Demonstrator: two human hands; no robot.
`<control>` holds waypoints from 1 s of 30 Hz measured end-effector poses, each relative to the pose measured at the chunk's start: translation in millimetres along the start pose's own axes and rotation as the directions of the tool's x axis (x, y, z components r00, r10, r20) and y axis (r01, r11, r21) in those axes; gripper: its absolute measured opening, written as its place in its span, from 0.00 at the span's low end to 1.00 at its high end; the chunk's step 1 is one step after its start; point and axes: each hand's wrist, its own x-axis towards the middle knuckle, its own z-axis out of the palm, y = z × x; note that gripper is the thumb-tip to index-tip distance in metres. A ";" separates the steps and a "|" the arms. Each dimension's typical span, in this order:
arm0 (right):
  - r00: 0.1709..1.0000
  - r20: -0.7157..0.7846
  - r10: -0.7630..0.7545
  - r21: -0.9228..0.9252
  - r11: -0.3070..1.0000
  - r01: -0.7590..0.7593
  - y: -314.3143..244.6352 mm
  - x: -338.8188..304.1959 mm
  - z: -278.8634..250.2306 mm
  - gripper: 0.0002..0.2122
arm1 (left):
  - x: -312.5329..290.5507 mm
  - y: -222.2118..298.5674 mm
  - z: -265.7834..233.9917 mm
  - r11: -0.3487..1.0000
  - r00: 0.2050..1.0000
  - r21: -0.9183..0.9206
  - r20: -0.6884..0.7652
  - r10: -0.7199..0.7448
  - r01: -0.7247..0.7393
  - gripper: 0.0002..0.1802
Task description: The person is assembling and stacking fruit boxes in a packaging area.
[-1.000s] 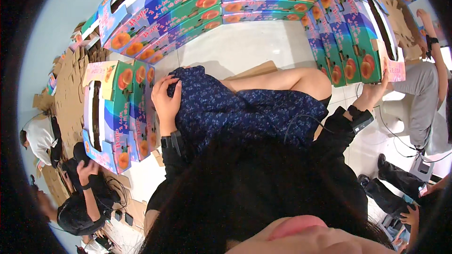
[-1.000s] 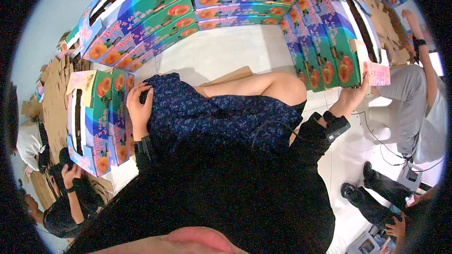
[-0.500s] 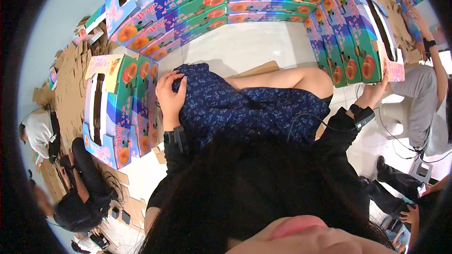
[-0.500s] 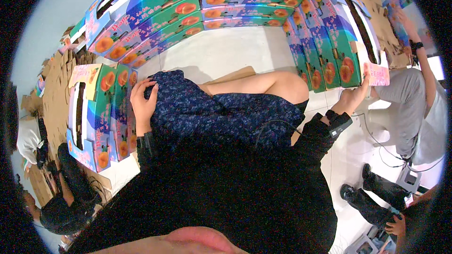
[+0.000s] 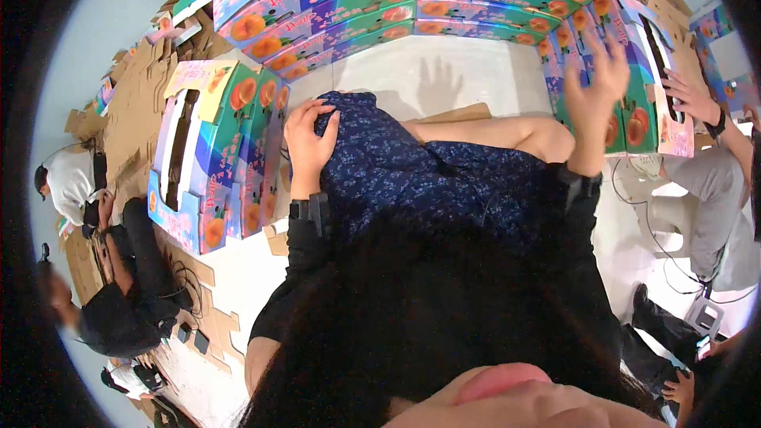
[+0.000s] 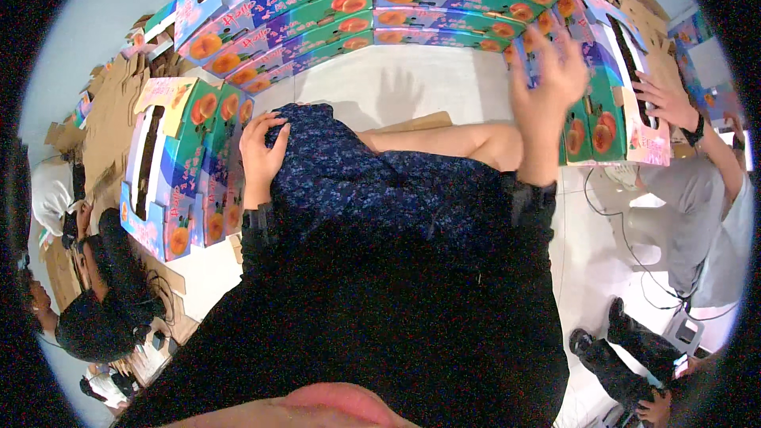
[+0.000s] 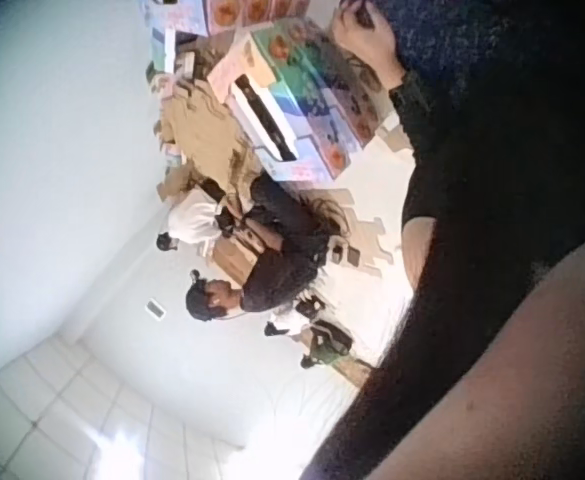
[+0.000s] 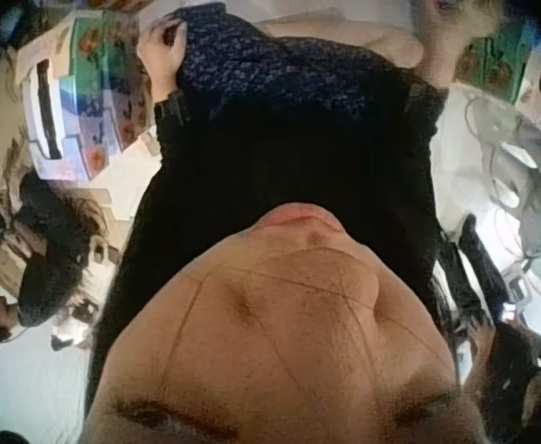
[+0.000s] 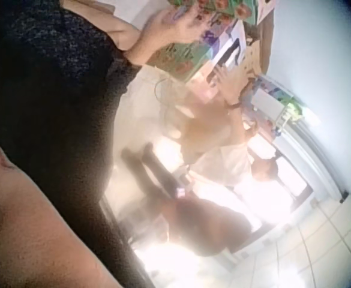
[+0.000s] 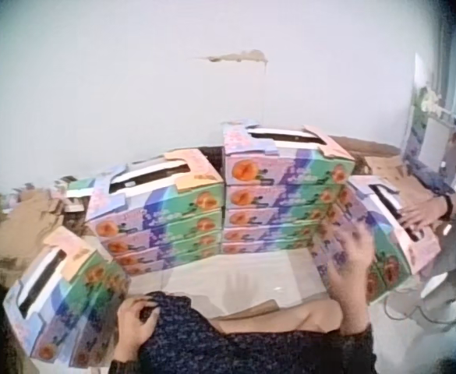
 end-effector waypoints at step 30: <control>0.124 0.980 -0.153 0.194 0.863 -0.466 -9.2 -114.6 112.7 0.24 | 13.8 8.7 -0.7 0.999 0.998 -0.006 0.063 -0.031 0.032 0.07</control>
